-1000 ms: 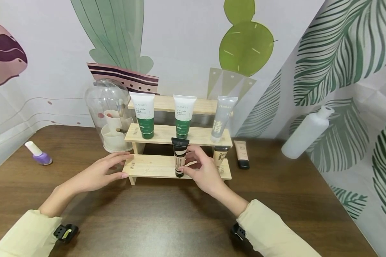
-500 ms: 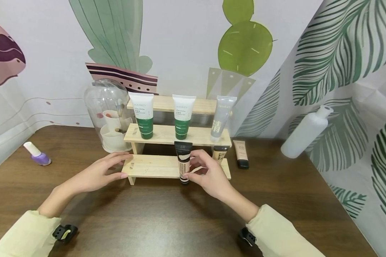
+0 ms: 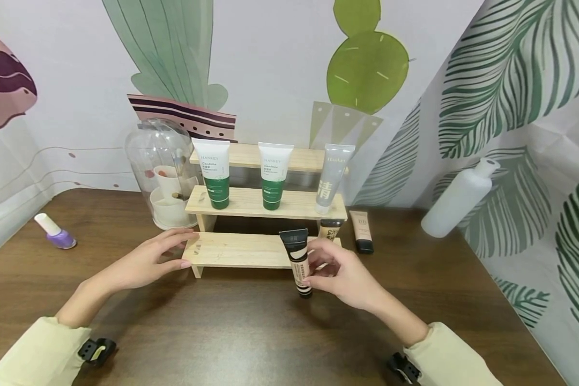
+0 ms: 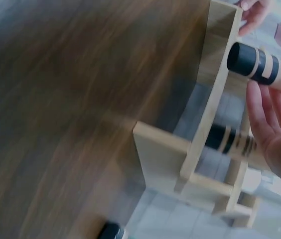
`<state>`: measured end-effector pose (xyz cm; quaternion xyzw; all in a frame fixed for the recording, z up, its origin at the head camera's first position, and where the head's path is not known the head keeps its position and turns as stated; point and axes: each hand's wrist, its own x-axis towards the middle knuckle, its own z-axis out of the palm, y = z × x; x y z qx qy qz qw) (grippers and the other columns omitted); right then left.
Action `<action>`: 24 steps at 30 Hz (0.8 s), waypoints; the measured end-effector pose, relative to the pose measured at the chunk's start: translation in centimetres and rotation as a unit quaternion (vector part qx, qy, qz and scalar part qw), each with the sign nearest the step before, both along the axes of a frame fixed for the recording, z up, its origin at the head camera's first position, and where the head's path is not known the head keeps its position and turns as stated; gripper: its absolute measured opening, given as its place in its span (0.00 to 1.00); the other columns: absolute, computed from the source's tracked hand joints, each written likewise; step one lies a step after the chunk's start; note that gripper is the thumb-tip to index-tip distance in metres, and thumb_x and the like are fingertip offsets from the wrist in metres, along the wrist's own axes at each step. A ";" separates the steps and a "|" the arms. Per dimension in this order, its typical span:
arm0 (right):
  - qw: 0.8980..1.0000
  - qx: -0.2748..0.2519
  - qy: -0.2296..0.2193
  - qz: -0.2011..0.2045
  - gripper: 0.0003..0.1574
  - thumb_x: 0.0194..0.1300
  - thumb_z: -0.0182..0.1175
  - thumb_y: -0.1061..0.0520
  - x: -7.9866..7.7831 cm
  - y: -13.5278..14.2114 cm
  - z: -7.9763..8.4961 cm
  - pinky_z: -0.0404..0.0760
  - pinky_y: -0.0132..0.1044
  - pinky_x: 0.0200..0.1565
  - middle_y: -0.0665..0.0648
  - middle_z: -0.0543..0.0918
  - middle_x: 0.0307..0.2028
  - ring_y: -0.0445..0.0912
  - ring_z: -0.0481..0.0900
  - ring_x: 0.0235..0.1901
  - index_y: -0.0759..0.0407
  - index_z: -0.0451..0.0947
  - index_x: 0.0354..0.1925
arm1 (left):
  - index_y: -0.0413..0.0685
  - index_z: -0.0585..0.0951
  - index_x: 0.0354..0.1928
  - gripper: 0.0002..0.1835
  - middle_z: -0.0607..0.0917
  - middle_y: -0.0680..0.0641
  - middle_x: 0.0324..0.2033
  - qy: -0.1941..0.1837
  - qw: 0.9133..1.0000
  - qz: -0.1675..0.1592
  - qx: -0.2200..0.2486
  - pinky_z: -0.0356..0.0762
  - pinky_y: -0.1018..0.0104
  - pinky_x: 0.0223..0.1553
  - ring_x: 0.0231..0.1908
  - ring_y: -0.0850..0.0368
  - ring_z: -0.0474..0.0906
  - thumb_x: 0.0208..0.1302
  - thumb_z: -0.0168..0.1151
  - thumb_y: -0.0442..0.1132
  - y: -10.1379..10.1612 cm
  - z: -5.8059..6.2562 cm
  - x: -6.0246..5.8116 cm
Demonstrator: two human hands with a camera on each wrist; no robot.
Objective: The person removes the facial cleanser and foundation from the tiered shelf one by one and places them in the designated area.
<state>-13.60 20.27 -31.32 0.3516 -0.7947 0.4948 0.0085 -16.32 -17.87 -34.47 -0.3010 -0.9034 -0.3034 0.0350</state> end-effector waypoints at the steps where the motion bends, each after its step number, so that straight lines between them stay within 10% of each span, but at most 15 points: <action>1: 1.000 -0.002 0.001 0.012 0.29 0.47 0.67 0.72 0.0 0.4 0.1 0.79 0.35 0.30 0.57 0.82 0.34 0.42 0.80 0.34 0.62 0.70 0.49 | 0.38 0.70 0.59 0.27 0.68 0.34 0.58 0.001 1.000 -0.001 0.001 0.65 0.45 0.53 0.48 0.43 0.75 0.57 0.63 0.38 0.0 0.0 0.0; 12: 0.997 -0.002 -0.020 0.076 0.31 0.45 0.65 0.77 -0.4 5.3 0.4 0.80 0.38 0.37 0.59 0.83 0.35 0.45 0.81 0.36 0.66 0.68 0.49 | 0.37 0.70 0.59 0.27 0.68 0.34 0.57 0.000 1.000 -0.003 0.002 0.64 0.44 0.53 0.48 0.43 0.74 0.57 0.63 0.37 0.0 -0.1 0.0; 24: 0.993 -0.068 -0.095 0.010 0.30 0.50 0.57 0.81 -2.0 10.7 0.1 0.81 0.38 0.34 0.59 0.82 0.36 0.46 0.81 0.36 0.65 0.66 0.51 | 0.37 0.70 0.59 0.27 0.68 0.34 0.57 -0.001 1.000 -0.006 0.008 0.67 0.46 0.52 0.47 0.43 0.75 0.58 0.63 0.37 0.0 0.0 0.0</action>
